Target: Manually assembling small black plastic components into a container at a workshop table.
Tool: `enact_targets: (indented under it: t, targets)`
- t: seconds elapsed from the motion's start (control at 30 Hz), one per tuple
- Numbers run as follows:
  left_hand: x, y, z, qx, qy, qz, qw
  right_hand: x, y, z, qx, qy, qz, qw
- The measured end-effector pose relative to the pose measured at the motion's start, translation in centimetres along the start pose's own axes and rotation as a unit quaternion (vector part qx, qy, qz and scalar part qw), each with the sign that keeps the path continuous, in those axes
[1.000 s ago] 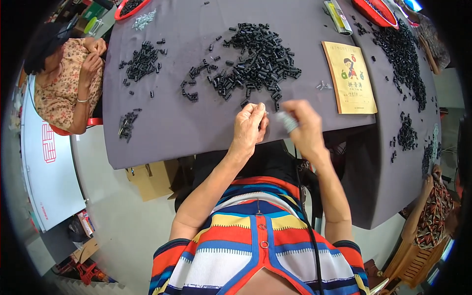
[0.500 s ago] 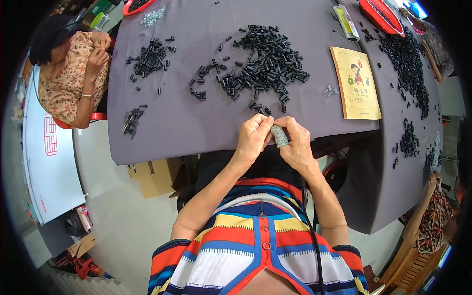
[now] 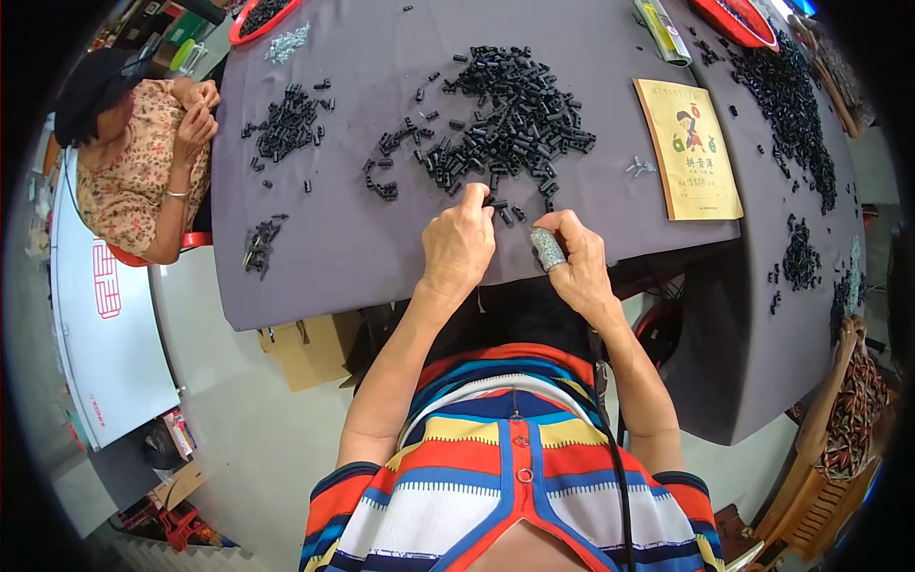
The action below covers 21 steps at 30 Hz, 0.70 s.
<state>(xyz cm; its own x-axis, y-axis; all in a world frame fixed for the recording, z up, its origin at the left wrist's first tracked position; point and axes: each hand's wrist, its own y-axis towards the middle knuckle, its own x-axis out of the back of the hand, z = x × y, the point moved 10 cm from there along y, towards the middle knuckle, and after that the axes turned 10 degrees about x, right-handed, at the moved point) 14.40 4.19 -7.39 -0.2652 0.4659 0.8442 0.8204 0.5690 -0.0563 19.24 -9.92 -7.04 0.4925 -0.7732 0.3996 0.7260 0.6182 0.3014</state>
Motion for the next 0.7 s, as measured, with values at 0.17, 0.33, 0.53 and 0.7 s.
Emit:
enact_targets:
  t: [0.17,0.33,0.53,0.7]
  targets:
    - [0.0,-0.1,0.6,0.002,-0.013,-0.018,1.000,-0.1,0.0,0.2,0.013,-0.008,-0.009,1.000]
    - [-0.3,-1.1,3.1,0.036,-0.365,0.025,0.930,-0.5,-0.2,-0.3,-0.029,0.041,-0.029,0.998]
    - [-1.7,-2.6,2.6,0.095,-0.443,0.134,0.881,-1.9,0.1,0.1,-0.033,0.145,-0.047,0.988]
    - [-0.4,-2.8,1.4,0.087,-0.499,0.062,0.860,-1.9,0.3,1.0,-0.002,0.125,-0.043,0.991]
